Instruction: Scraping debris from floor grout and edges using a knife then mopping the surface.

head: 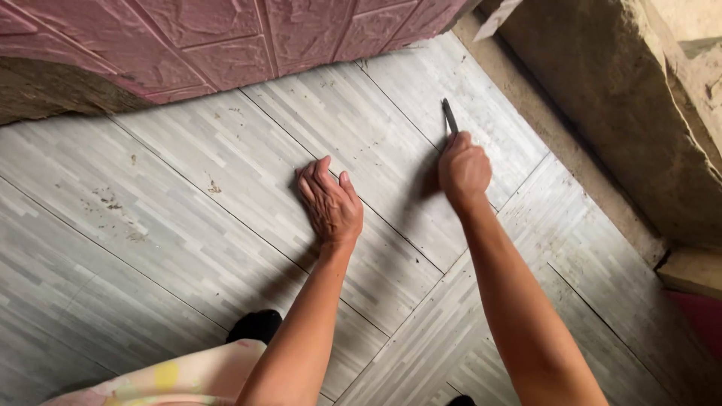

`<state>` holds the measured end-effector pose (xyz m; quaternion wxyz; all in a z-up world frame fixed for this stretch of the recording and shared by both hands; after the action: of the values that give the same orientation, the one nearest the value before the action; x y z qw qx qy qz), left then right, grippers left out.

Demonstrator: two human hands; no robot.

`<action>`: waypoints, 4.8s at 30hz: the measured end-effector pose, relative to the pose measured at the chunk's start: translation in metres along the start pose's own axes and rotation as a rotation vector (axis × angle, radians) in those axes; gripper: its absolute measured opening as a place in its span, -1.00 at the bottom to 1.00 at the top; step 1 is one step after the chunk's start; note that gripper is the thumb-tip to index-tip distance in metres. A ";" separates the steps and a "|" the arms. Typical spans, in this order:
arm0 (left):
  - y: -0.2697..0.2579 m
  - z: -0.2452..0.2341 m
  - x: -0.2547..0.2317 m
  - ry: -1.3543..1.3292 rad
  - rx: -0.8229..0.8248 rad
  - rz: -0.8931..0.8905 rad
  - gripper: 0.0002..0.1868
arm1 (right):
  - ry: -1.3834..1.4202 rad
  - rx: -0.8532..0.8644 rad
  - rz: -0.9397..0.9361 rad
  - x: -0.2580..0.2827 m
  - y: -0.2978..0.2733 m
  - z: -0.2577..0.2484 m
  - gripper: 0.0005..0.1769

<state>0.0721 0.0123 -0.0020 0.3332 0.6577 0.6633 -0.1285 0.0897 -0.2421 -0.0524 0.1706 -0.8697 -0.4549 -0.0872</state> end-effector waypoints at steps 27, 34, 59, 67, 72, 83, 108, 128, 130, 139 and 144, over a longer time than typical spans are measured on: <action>0.004 -0.007 -0.002 -0.080 -0.036 -0.003 -0.63 | -0.343 -0.119 -0.534 0.118 0.040 0.018 -0.59; 0.003 0.000 -0.002 -0.084 -0.021 -0.009 -0.61 | -0.232 0.084 -0.446 0.134 0.034 -0.021 -0.60; 0.163 -0.024 0.066 -0.596 -0.205 -0.329 0.01 | -0.050 0.089 -0.295 0.136 -0.019 0.023 -0.63; 0.205 -0.030 0.090 -0.620 -0.046 -0.269 0.01 | -0.037 -0.032 -0.217 0.178 0.050 0.019 -0.59; 0.205 -0.023 0.097 -0.578 -0.011 -0.213 -0.13 | -0.141 0.113 -0.333 0.200 -0.006 0.036 -0.61; 0.202 -0.036 0.084 -0.581 -0.032 -0.249 -0.20 | -0.297 0.176 -0.500 0.171 -0.023 0.037 -0.65; 0.048 0.002 0.012 -0.060 0.041 -0.191 -0.15 | 0.006 -0.178 0.163 0.009 0.105 -0.011 -0.60; 0.033 0.032 0.006 0.143 -0.083 -0.135 -0.20 | -0.380 -0.139 -0.338 -0.113 0.151 0.031 -0.45; 0.039 0.027 0.012 0.167 -0.141 -0.140 -0.19 | -0.602 -0.292 -0.627 -0.086 0.142 0.035 -0.43; 0.026 -0.034 0.042 -0.104 -0.123 -0.147 -0.32 | -0.134 0.137 -0.393 0.165 -0.067 0.023 -0.55; -0.025 -0.148 0.137 -0.121 -0.243 -0.584 -0.38 | -0.243 0.229 -0.337 0.192 -0.107 0.026 -0.53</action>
<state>0.0197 0.2076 0.0181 0.3973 0.3859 0.8135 -0.1774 0.1109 -0.0298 0.0059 0.1952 -0.7606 -0.6177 0.0430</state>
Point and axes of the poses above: each hand's wrist, its own y-axis towards the middle knuckle, its own z-axis out of the palm, x = y × z, the point moved 1 cm from there along y, towards the middle knuckle, and after that the axes turned 5 degrees about y, right-handed, at the moved point
